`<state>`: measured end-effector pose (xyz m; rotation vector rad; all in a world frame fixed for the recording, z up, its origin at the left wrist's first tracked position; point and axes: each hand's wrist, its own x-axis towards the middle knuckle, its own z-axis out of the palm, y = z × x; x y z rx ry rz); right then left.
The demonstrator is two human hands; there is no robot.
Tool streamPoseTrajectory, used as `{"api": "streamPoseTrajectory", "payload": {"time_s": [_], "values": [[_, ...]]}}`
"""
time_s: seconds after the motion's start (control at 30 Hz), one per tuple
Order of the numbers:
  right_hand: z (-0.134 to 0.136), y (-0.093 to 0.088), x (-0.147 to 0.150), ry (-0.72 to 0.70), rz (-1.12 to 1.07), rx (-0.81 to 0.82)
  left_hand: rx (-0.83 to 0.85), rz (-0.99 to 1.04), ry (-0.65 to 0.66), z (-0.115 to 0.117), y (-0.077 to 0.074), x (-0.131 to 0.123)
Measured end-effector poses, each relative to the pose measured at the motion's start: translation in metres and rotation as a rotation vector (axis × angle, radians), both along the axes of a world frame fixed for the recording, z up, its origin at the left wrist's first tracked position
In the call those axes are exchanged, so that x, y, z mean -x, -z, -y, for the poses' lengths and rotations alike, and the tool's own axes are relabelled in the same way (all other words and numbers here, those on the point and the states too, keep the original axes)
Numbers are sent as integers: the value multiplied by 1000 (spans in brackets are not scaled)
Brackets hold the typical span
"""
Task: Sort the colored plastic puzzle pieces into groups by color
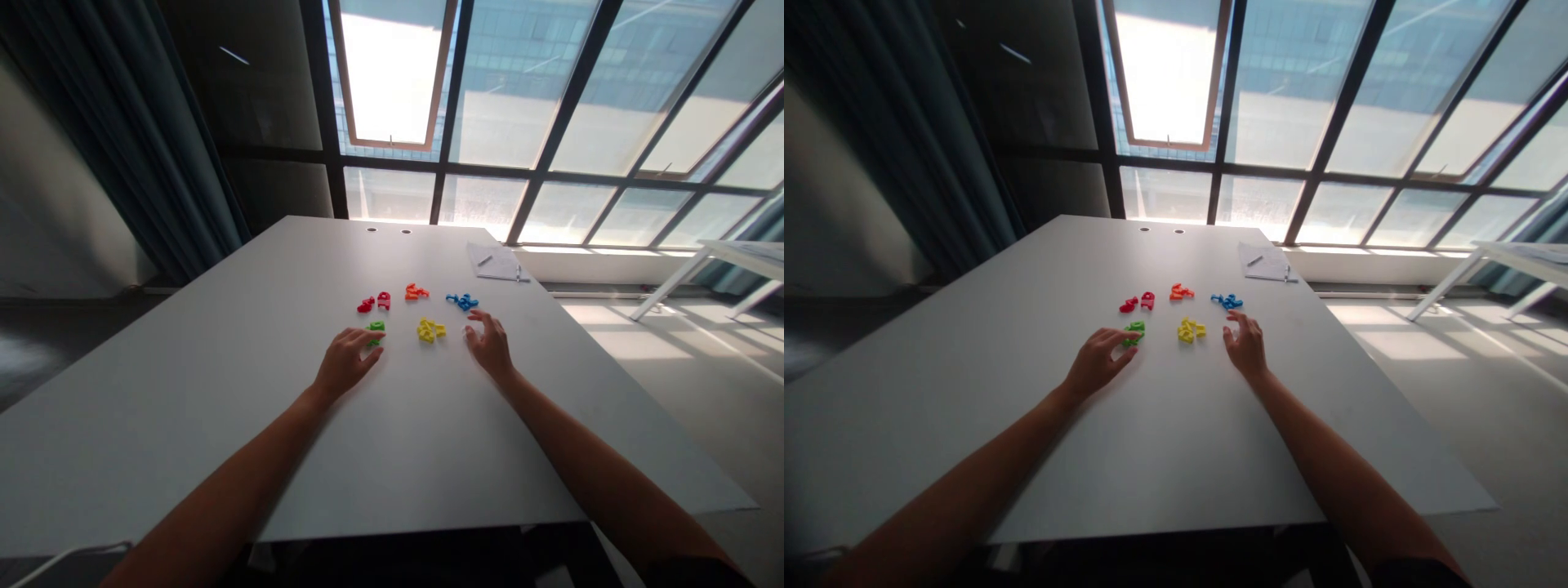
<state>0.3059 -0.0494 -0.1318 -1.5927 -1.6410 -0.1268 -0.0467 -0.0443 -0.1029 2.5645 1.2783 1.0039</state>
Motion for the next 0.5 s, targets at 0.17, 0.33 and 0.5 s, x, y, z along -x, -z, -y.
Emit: {"api": "streamPoseTrajectory", "payload": {"time_s": [0.17, 0.33, 0.5], "values": [[-13, 17, -12, 102, 148, 276, -37, -89, -111, -18, 17, -11], [-11, 16, 3, -292, 312, 421, 156, -285, 29, -42, 35, -34], [-26, 9, -7, -402, 374, 229, 44, -237, 132, -73, 22, -35]]}}
